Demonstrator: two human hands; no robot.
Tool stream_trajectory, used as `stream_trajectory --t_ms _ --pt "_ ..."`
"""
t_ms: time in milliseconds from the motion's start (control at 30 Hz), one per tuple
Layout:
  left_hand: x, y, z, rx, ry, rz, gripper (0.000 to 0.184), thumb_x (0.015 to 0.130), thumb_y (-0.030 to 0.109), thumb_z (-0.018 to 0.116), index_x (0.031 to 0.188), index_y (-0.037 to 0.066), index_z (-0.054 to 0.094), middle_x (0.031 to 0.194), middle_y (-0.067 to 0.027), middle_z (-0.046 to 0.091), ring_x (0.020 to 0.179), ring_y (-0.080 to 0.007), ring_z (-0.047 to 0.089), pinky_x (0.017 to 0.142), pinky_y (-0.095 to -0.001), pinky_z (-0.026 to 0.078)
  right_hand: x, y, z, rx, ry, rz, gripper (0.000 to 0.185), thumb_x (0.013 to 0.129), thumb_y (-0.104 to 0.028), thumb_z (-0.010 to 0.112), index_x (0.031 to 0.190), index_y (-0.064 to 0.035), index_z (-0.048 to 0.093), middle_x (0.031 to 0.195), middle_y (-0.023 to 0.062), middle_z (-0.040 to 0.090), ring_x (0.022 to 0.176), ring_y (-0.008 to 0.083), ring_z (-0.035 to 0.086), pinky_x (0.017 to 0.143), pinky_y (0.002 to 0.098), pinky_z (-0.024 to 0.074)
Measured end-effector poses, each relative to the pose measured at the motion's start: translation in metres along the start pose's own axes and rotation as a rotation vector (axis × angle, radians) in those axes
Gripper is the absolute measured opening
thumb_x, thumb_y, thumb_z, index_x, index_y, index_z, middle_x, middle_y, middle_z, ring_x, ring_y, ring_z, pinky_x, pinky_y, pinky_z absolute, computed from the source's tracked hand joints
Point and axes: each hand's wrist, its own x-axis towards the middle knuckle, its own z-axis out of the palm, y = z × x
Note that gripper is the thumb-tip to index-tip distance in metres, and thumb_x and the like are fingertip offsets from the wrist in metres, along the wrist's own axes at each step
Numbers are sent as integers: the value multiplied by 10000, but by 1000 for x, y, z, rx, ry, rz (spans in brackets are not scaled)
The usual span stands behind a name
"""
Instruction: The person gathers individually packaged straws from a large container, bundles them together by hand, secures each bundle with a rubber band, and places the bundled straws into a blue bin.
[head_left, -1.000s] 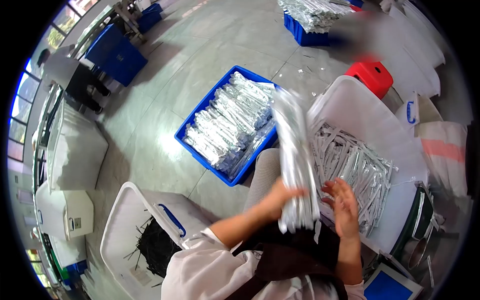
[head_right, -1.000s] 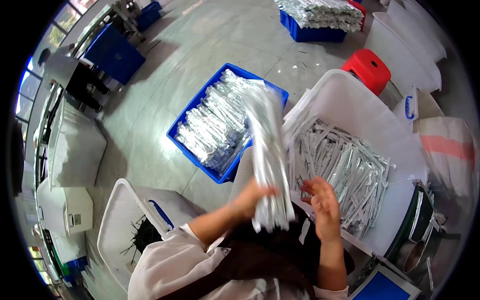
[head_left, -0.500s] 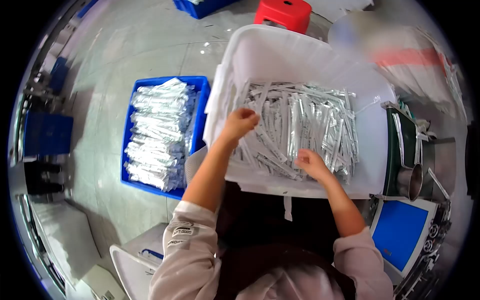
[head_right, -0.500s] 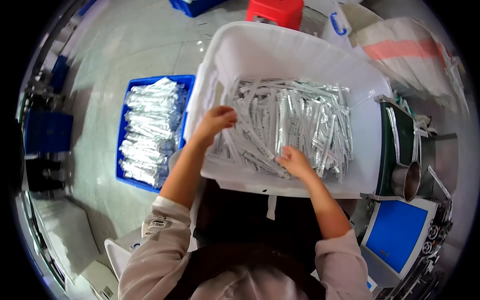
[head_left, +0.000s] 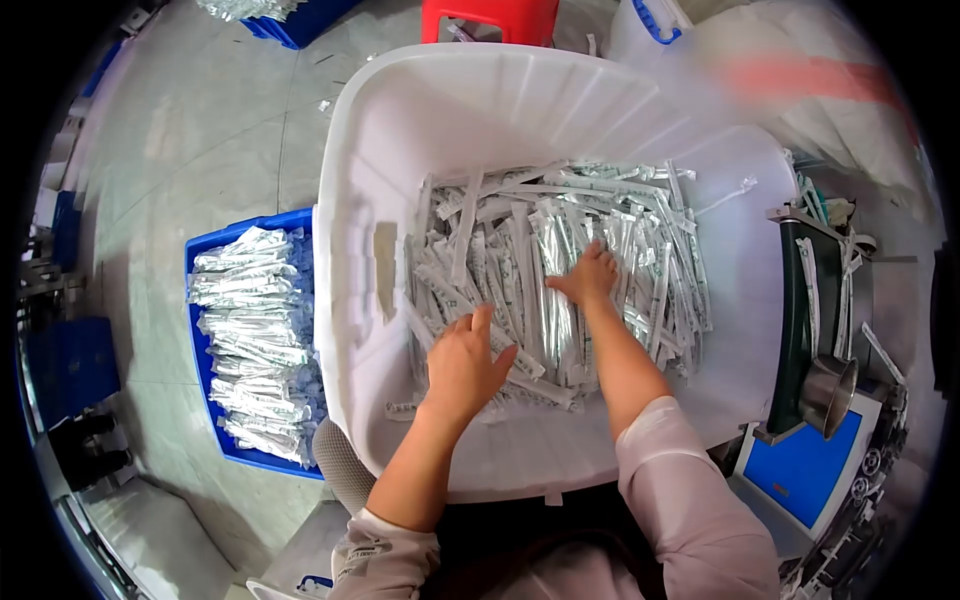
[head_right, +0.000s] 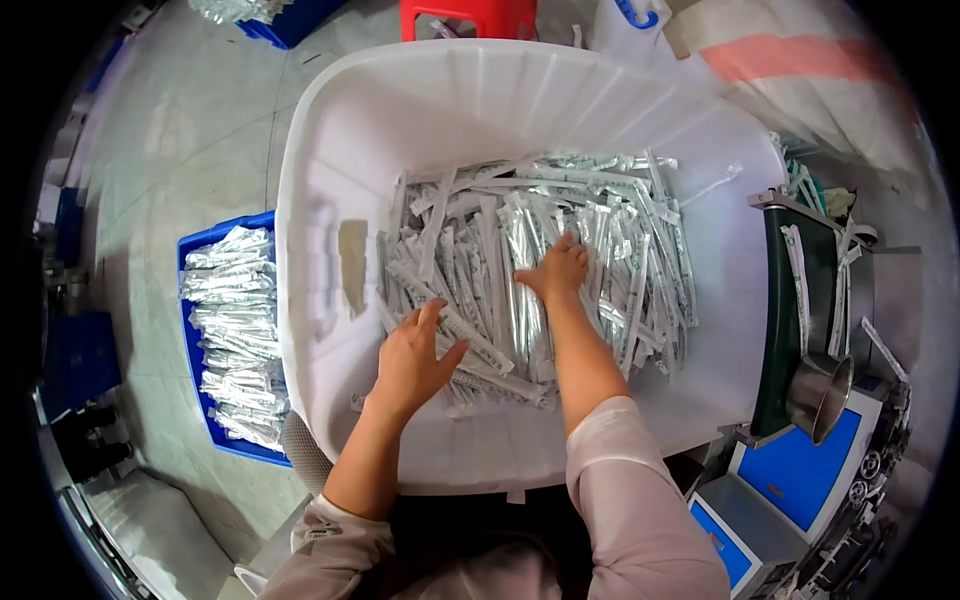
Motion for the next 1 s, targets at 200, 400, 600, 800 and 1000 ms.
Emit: stream_trajectory --t_ms 200,400,600,800,1000 --pt "-9 15 -4 59 -27 102 528 684 233 668 1109 28 430 861 -140 558 816 -321 547 716 -405 435 -1 -6 28 119 208 -10 990 494 -352 755 1250 31 243 1191 285 362 1122 388 354 922 412 343" --pt "-13 15 -4 35 -88 210 528 680 233 670 1113 26 447 880 -131 559 846 -303 543 735 -389 432 10 4 -9 314 -102 142 822 496 -313 763 1150 53 424 1095 208 507 1039 338 491 881 379 402" --pt "-19 18 -3 40 -179 214 518 679 236 668 1100 36 444 869 -116 552 854 -288 544 740 -389 431 -9 18 3 372 127 69 620 535 -211 735 1043 50 492 1049 200 553 944 325 556 782 375 456" --pt "-16 21 -4 60 -144 266 517 679 237 668 1098 40 439 848 -117 546 835 -286 544 744 -380 427 1 21 -6 848 -90 104 634 503 -65 729 1068 43 464 979 177 577 874 278 581 753 346 454" --pt "-15 19 -3 93 -174 266 519 671 235 676 1092 39 443 828 -112 539 840 -278 548 714 -379 436 -8 57 -4 718 208 287 715 500 -70 733 1138 23 423 1013 179 568 918 294 558 809 326 433"
